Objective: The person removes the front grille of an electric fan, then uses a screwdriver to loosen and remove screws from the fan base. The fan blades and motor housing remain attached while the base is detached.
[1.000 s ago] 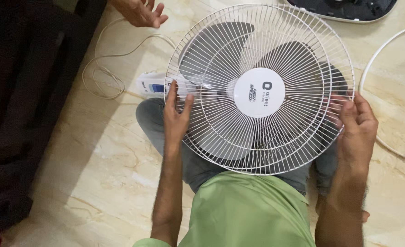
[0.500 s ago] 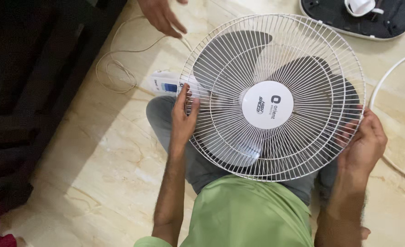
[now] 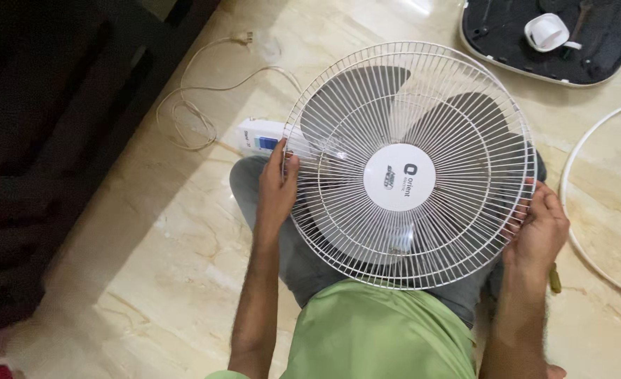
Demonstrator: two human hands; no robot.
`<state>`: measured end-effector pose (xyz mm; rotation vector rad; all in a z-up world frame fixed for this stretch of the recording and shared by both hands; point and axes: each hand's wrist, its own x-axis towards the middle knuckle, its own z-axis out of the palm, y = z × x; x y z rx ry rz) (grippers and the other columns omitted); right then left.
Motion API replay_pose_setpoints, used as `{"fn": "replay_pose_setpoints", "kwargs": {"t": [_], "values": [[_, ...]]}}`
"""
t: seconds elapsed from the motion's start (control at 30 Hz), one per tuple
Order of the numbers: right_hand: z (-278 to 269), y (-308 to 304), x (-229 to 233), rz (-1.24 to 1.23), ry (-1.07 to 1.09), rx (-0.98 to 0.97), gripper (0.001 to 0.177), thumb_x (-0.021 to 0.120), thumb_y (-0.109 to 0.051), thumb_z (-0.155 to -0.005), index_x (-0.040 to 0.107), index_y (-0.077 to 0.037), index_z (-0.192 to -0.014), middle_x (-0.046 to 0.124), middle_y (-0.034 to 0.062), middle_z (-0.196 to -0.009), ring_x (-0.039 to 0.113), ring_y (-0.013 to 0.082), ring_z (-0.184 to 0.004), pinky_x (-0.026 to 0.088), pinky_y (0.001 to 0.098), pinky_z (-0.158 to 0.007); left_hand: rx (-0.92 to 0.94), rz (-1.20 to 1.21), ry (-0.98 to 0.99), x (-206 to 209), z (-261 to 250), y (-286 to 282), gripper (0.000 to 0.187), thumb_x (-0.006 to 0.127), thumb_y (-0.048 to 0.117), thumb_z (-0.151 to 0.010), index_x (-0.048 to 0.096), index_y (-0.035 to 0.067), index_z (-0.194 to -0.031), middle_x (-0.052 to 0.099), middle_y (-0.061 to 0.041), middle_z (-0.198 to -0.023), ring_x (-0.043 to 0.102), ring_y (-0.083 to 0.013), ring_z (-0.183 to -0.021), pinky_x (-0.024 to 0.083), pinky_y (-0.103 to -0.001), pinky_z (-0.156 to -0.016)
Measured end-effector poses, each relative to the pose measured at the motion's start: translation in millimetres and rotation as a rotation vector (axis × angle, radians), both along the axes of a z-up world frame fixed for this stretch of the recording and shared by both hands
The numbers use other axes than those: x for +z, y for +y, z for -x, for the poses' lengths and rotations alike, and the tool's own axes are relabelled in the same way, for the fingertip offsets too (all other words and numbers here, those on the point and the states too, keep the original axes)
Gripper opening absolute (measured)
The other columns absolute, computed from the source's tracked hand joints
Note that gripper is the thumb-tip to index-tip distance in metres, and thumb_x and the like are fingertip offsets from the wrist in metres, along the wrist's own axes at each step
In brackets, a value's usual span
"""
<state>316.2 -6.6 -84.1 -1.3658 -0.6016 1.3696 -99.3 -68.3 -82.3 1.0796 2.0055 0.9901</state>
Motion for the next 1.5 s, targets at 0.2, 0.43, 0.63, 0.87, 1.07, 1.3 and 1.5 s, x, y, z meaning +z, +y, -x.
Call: {"fn": "replay_pose_setpoints", "kwargs": {"t": [0.2, 0.43, 0.63, 0.87, 1.07, 1.3, 1.5], "values": [[1, -2, -1, 0.02, -0.061, -0.024, 0.023, 0.045, -0.013, -0.114, 0.064, -0.002, -0.12, 0.05, -0.0066, -0.07, 0.035, 0.0019, -0.05, 0.025, 0.0202, -0.041, -0.013, 0.009, 0.019, 3, -4, 1, 0.058, 0.051, 0.038, -0.109, 0.042, 0.001, -0.154, 0.054, -0.028, -0.146, 0.056, -0.0364, -0.131, 0.049, -0.042, -0.101], [1, -1, -1, -0.007, 0.019, -0.019, 0.021, 0.046, -0.012, -0.114, 0.065, -0.003, -0.117, 0.045, -0.0072, -0.066, 0.033, 0.0018, -0.047, 0.024, 0.0202, -0.04, 0.022, -0.016, 0.055, -4, -1, 2, 0.056, 0.053, 0.039, -0.106, 0.051, 0.003, -0.149, 0.064, -0.022, -0.139, 0.065, -0.0321, -0.127, 0.051, -0.04, -0.104], [-28, -8, 1, -0.023, 0.011, -0.046, 0.021, 0.045, -0.008, -0.111, 0.064, -0.003, -0.117, 0.041, -0.0069, -0.064, 0.033, 0.0045, -0.046, 0.026, 0.0224, -0.04, 0.029, -0.243, -0.186, 14, -9, 2, 0.052, 0.058, 0.032, -0.109, 0.057, 0.001, -0.151, 0.066, -0.021, -0.139, 0.061, -0.0251, -0.113, 0.047, -0.036, -0.093], [-96, -17, 8, -0.033, 0.038, -0.161, 0.026, 0.049, -0.014, -0.113, 0.068, -0.003, -0.127, 0.052, -0.0061, -0.07, 0.038, 0.0034, -0.048, 0.034, 0.0194, -0.044, -0.217, -0.5, -0.574, 60, -30, 15, 0.05, 0.054, 0.032, -0.112, 0.051, 0.004, -0.152, 0.072, -0.011, -0.125, 0.066, -0.0108, -0.101, 0.056, -0.024, -0.08], [-106, -27, 29, -0.142, 0.223, -0.176, 0.026, 0.043, -0.014, -0.115, 0.066, -0.004, -0.123, 0.051, -0.0045, -0.066, 0.042, 0.0043, -0.047, 0.04, 0.0175, -0.045, -0.056, -0.414, 0.072, 42, -17, 33, 0.047, 0.055, 0.03, -0.11, 0.057, 0.002, -0.147, 0.072, -0.016, -0.133, 0.064, -0.0256, -0.11, 0.054, -0.037, -0.09], [-100, -16, 35, -0.164, 0.492, -0.156, 0.025, 0.043, -0.014, -0.113, 0.065, -0.003, -0.119, 0.05, -0.0033, -0.065, 0.043, 0.0061, -0.047, 0.041, 0.0189, -0.045, -0.031, 0.003, 0.26, -42, 26, 23, 0.068, 0.06, 0.039, -0.108, 0.037, -0.008, -0.152, 0.053, -0.034, -0.139, 0.056, -0.0451, -0.125, 0.048, -0.049, -0.104], [-83, -4, 19, -0.059, 0.469, -0.132, 0.025, 0.044, -0.015, -0.111, 0.065, -0.003, -0.117, 0.051, -0.0034, -0.067, 0.043, 0.0064, -0.048, 0.041, 0.0193, -0.044, 0.142, 0.162, -0.177, -50, 23, 12, 0.051, 0.049, 0.033, -0.102, 0.05, 0.006, -0.146, 0.074, -0.017, -0.122, 0.077, -0.0352, -0.092, 0.061, -0.037, -0.067]]}}
